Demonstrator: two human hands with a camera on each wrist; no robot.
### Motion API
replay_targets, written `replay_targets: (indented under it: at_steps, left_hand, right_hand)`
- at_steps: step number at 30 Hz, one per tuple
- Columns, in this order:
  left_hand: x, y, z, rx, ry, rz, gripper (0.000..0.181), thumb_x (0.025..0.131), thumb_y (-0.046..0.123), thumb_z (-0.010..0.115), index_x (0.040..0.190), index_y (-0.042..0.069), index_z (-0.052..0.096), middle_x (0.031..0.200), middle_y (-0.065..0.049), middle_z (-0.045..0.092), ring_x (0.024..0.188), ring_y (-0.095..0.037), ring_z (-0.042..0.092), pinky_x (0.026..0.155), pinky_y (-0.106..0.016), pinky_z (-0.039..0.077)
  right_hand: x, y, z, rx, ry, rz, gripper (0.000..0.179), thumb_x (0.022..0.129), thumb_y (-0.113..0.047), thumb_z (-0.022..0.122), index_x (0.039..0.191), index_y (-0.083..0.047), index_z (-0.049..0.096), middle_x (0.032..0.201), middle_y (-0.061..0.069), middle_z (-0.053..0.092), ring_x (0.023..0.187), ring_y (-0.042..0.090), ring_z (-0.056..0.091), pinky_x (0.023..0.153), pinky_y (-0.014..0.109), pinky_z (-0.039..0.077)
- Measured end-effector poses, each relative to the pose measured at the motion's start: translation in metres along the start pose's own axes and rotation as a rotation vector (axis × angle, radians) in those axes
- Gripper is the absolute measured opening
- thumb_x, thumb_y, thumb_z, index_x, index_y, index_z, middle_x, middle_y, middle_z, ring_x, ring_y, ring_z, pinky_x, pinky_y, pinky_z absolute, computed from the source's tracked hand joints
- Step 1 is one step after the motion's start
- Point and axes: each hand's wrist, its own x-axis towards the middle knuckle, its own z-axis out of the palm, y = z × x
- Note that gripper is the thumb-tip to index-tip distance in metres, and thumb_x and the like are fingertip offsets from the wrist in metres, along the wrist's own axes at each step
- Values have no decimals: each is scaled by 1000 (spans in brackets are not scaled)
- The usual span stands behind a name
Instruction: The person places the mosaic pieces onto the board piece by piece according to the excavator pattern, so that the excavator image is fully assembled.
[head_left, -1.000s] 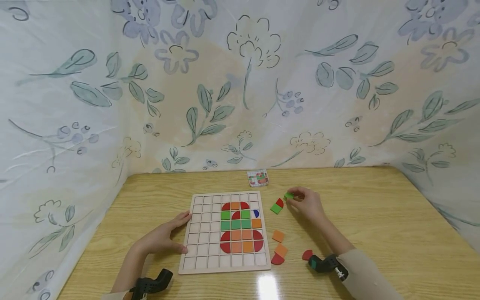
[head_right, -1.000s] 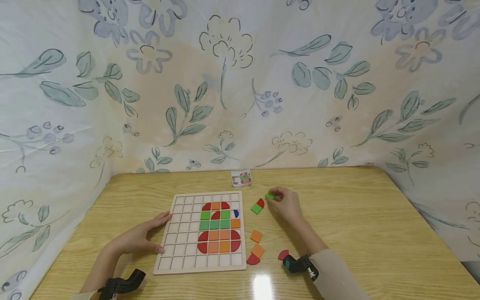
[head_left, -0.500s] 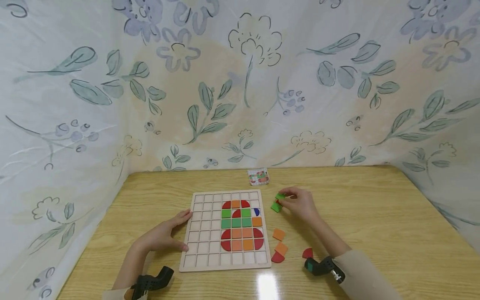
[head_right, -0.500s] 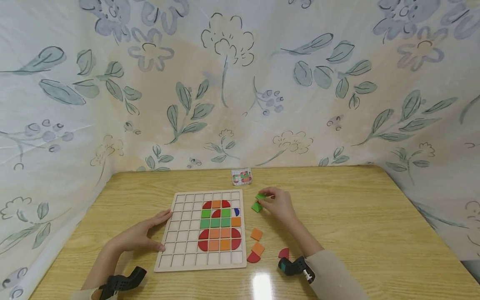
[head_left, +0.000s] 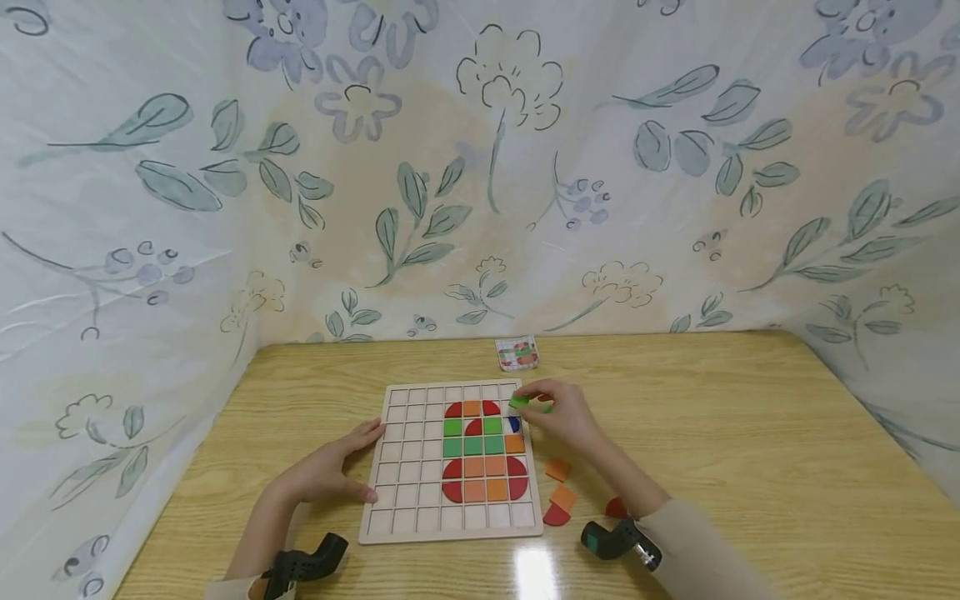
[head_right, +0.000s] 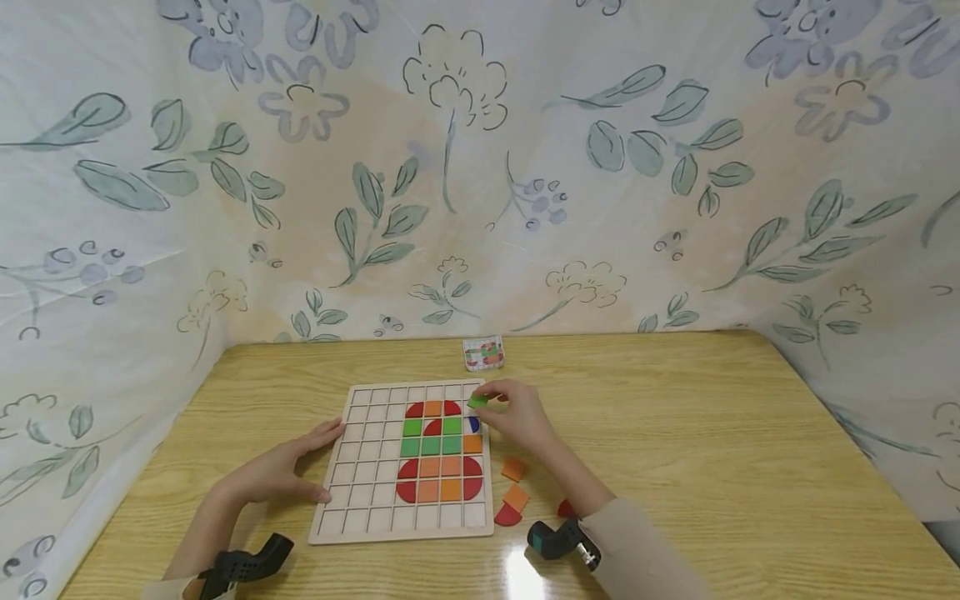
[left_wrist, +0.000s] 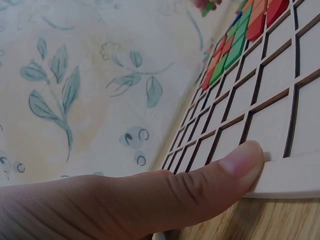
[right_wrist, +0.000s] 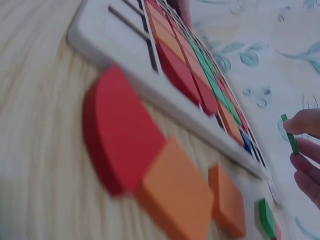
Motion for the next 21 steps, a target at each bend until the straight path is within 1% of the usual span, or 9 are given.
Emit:
replay_targets:
  at_steps: [3,6,8,11,15,18,21]
  left_hand:
    - [0,0,1,-1,1,-9,98,67,37,79,146,10,27,154,-15,13,138,-42,11,105,-61,18]
    - [0,-1,1,0,2,-24,99,66,39,79,146,11,28,154,-14,14,138,-41,11,106,-60,18]
    - [0,-1,2,2,3,-29,99,66,40,79,146,11,28,154,-13,14,138,-40,11,106,-59,18]
    - [-1,-2,2,9,5,-22,99,66,40,79,146,11,28,153,-14,14,138,-41,12,106,-60,18]
    - [-1,-1,2,19,7,-11,99,67,41,78,146,10,28,153,-16,14,137,-42,12,105,-61,19]
    - [-1,-1,3,19,9,-16,99,66,41,78,146,10,28,153,-15,14,138,-42,12,105,-61,19]
    - [0,-1,3,16,11,-15,99,66,41,79,146,10,28,153,-15,15,138,-41,12,105,-60,18]
  right_hand:
    - [2,-7,8,32,-21,-42,19,77,-10,74,96,-10,72,97,1,69,92,20,61,84,40,50]
    - [5,-14,19,56,-54,-109,18,78,-8,72,95,-8,71,96,3,69,91,21,62,83,41,51]
    - [8,-19,28,58,-77,-154,17,79,-8,72,96,-8,71,95,3,69,89,20,62,81,40,52]
    - [12,-27,42,49,-120,-193,17,80,-10,71,97,-9,71,96,2,69,89,17,63,80,37,53]
    - [15,-39,62,4,-171,-235,18,80,-9,71,97,-8,71,98,2,69,92,16,64,81,31,52]
    - [18,-44,75,-59,-198,-281,17,79,-8,71,96,-6,71,98,4,69,94,17,64,80,27,52]
    - [20,-46,85,-121,-226,-291,16,80,-9,71,96,-7,72,98,4,69,97,17,63,83,27,50]
